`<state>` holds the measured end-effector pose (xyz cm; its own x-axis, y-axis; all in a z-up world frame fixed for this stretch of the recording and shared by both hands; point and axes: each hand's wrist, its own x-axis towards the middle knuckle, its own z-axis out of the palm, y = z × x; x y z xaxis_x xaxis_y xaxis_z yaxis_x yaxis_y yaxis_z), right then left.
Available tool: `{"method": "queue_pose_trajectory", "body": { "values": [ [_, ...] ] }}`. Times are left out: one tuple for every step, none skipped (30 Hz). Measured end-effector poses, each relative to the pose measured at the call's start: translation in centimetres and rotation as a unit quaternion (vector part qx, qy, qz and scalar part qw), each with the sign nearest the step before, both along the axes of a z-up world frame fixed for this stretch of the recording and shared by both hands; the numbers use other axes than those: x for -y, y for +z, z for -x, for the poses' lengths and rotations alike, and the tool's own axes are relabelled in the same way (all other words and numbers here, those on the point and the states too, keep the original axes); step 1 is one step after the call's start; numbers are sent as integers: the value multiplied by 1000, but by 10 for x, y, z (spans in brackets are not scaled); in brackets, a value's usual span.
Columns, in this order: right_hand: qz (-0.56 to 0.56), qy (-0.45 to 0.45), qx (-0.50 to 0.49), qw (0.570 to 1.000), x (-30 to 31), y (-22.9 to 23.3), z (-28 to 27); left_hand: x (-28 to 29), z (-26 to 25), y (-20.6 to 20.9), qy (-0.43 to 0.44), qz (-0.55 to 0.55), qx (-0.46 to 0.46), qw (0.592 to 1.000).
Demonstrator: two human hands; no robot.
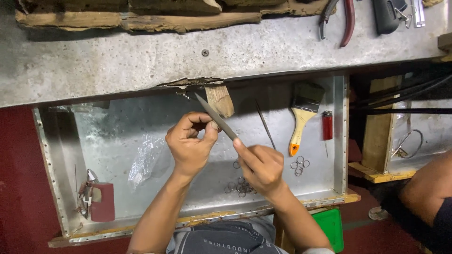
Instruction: Filing small metal rings on a jeweler's workbench to smooth edges or adjust shape.
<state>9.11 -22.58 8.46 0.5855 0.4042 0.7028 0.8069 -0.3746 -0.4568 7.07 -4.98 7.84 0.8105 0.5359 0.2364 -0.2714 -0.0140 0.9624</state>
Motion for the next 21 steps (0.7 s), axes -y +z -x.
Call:
{"method": "queue_pose_trajectory", "body": {
  "values": [
    [-1,1,-1,1000,-3,2,-2,0,1,1,1,-1,-1,1000],
    [-3,0,-2,1000,-5,4,-4,0,0,3,-2,1,-4,1000],
    [-5,-1,-3,1000,-8,6,-7,0,0,4,-5,3,-7,1000],
    [-5,-1,-1,1000,-2,5,-3,1,-2,6,-5,3,-6,1000],
    [-17,-6,-10,1000,4,3,1,2,-4,8,-8,17,-6,1000],
    [-28,-10,-21,999,10,2,7,3,-5,9,-8,31,-8,999],
    [-26,-9,-22,999,14,0,12,2,-4,7,-7,33,-10,999],
    [-13,-10,-28,999,19,-1,17,0,-4,4,-7,27,-11,1000],
    [0,-10,-34,999,24,-2,22,-1,-3,1,-6,22,-12,1000],
    [1,-13,-33,999,22,-6,20,-1,-2,1,-9,23,-12,1000],
    [4,-14,-16,1000,20,-10,18,0,-1,1,-9,20,-15,1000],
    [7,-16,3,1000,18,-14,15,0,-1,1,-9,16,-17,1000],
    [8,-20,4,1000,10,-6,8,0,-1,1,-13,16,-15,1000],
    [14,-21,8,1000,2,1,2,0,-1,2,-11,12,-16,1000],
    [19,-23,13,999,-6,9,-5,-1,-1,2,-9,8,-18,1000],
    [19,-25,13,999,-6,9,-5,0,-2,4,-11,7,-17,1000],
    [8,-24,17,1000,-6,9,-6,1,-3,5,-12,10,-17,1000],
    [-1,-21,22,1000,-6,8,-7,2,-4,6,-11,14,-15,1000],
    [-1,-21,23,1000,0,5,-2,2,-4,6,-11,14,-14,1000],
    [-5,-24,14,1000,6,2,4,2,-4,6,-11,15,-15,1000],
    [-8,-28,4,1000,11,-1,9,2,-4,6,-11,17,-15,1000]
  ]
}}
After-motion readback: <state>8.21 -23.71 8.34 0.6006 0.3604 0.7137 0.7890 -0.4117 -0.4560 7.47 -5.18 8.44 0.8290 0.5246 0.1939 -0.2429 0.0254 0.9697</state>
